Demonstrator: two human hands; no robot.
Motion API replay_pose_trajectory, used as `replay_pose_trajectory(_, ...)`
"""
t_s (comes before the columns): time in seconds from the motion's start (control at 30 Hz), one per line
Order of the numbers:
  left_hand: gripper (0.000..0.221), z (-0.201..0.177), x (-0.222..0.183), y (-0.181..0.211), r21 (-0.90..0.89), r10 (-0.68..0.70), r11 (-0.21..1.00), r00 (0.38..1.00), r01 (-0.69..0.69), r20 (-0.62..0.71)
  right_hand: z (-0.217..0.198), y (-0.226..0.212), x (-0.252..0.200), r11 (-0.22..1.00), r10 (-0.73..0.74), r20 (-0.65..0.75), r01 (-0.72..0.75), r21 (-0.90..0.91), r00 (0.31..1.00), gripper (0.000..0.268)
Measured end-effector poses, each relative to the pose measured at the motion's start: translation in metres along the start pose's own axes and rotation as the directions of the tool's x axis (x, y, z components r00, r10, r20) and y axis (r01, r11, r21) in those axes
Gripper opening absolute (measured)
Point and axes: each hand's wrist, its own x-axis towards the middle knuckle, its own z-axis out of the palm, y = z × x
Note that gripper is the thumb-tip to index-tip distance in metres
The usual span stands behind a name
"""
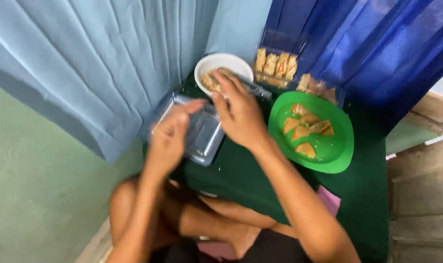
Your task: A person is manually stuffing fried tofu skins with a vegetable filling using tongs and their hands, then placing the finished pieces into a plastic container.
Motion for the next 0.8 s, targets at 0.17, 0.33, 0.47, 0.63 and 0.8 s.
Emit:
replay_pose_trajectory(0.17, 0.034, -0.041, -0.027, -0.091, 0.468, -0.06, 0.881, 0.997, 0.073, -0.043, -0.01, 0.019, -0.039, 0.709, 0.678, 0.124, -0.6, -0.37, 0.725, 0.025)
replay_pose_trajectory(0.33, 0.035, -0.024, -0.041, -0.089, 0.647, -0.213, 0.74, 0.977, 0.181, -0.029, 0.013, 0.032, -0.051, 0.566, 0.818, 0.27, -0.794, -0.223, 0.507, 0.041)
replay_pose_trajectory(0.47, 0.028, -0.016, -0.038, -0.067, 0.615, -0.209, 0.766, 0.977, 0.19, -0.042, 0.02, 0.029, -0.038, 0.612, 0.788, 0.183, -0.78, -0.127, 0.588, 0.023)
replay_pose_trajectory(0.63, 0.03, -0.008, -0.037, -0.069, 0.624, -0.229, 0.749, 0.971, 0.221, -0.069, 0.034, 0.042, -0.053, 0.639, 0.769, 0.071, -0.766, -0.068, 0.635, 0.016)
replay_pose_trajectory(0.8, 0.029, 0.003, -0.013, -0.051, 0.615, -0.211, 0.77, 0.977, 0.171, -0.007, 0.039, 0.042, -0.061, 0.708, 0.705, -0.083, -0.705, 0.038, 0.704, 0.019)
